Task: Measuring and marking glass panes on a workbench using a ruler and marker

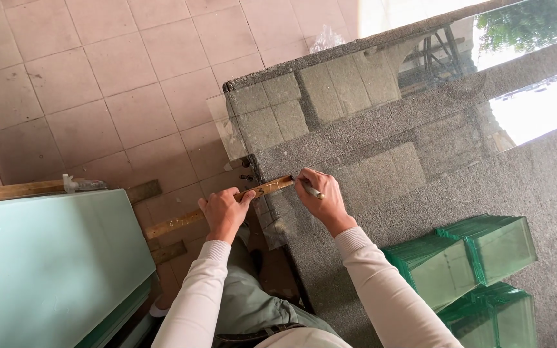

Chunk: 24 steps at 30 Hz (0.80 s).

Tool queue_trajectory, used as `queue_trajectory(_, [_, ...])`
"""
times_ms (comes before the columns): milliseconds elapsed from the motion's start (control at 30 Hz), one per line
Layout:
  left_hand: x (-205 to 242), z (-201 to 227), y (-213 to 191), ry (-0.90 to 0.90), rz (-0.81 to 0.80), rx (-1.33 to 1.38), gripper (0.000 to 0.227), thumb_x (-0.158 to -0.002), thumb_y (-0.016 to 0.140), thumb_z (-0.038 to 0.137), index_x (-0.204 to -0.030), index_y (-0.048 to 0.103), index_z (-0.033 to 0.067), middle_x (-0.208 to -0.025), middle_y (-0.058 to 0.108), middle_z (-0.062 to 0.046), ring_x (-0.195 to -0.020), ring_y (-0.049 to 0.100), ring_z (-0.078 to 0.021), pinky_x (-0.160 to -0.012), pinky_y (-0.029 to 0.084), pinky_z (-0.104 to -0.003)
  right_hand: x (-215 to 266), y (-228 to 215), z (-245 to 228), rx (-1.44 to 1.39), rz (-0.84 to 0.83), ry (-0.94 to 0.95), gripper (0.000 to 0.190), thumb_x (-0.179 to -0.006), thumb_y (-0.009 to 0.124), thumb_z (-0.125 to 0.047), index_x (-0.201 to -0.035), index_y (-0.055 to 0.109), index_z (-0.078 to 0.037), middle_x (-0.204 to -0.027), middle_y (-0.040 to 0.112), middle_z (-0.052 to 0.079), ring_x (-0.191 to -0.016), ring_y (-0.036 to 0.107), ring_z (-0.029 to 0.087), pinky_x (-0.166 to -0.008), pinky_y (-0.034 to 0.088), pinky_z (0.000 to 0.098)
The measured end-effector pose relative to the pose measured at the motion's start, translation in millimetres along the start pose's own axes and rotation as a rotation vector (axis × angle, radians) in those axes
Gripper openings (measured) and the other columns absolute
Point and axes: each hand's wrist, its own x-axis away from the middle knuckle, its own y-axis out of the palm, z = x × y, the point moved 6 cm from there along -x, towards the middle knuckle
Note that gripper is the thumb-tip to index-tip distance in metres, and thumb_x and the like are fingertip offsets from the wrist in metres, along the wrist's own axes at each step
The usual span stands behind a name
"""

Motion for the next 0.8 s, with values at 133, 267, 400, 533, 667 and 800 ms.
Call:
queue_trajectory(133, [0,0,0,0.003,0.011,-0.008,0.036,-0.072,0.052,0.053,-0.070,0.061,0.0177,-0.071,0.062,-0.011,-0.081,0.057,-0.0291,-0.084,0.031,-0.041,1,2,0,0.021,0.011,-0.062,0.008,-0.071,0.055,-0.016,-0.067,0.052,-0.010,-0.054,0.051,0.012,-0.053,0.054,0.032,-0.050,0.043,0.0374])
queue_trajectory(267, [4,3,-2,0.008,0.010,0.006,0.038,-0.073,0.051,0.053,-0.070,0.062,0.0170,-0.071,0.062,-0.012,-0.081,0.057,-0.0294,-0.084,0.031,-0.040,2,4,0,0.017,0.031,-0.075,0.008,-0.071,0.056,-0.016,-0.066,0.051,-0.011,-0.053,0.050,0.010,-0.052,0.053,0.030,-0.049,0.043,0.0353])
queue_trajectory(400, [30,5,5,0.038,0.015,-0.005,0.045,-0.072,0.048,0.059,-0.065,0.060,0.0161,-0.064,0.061,-0.010,-0.076,0.057,-0.0286,-0.079,0.035,-0.042,31,5,10,-0.006,0.068,-0.099,0.010,-0.072,0.053,-0.011,-0.063,0.048,-0.011,-0.049,0.048,0.008,-0.046,0.052,0.027,-0.045,0.042,0.0334])
queue_trajectory(533, [86,7,28,0.062,-0.062,-0.057,0.049,-0.069,0.046,0.063,-0.060,0.058,0.0169,-0.061,0.060,-0.009,-0.072,0.058,-0.0282,-0.076,0.038,-0.045,95,-11,13,-0.037,0.043,-0.002,0.011,-0.072,0.054,-0.010,-0.062,0.054,-0.013,-0.050,0.054,0.005,-0.044,0.056,0.022,-0.046,0.045,0.0320])
queue_trajectory(667, [114,-7,63,0.104,0.037,-0.064,0.034,-0.068,0.056,0.052,-0.062,0.061,0.0191,-0.058,0.059,-0.010,-0.064,0.054,-0.0305,-0.066,0.030,-0.041,140,-14,25,0.038,0.026,0.024,0.012,-0.074,0.051,-0.013,-0.064,0.046,-0.011,-0.057,0.053,0.003,-0.052,0.054,0.019,-0.049,0.038,0.0307])
queue_trajectory(800, [116,-6,60,0.041,-0.285,-0.058,0.040,-0.067,0.054,0.059,-0.067,0.054,0.0193,-0.061,0.059,-0.005,-0.066,0.055,-0.0267,-0.076,0.031,-0.036,146,-26,20,-0.002,0.042,0.086,0.015,-0.074,0.051,-0.016,-0.061,0.044,-0.011,-0.054,0.053,0.003,-0.048,0.052,0.020,-0.048,0.037,0.0312])
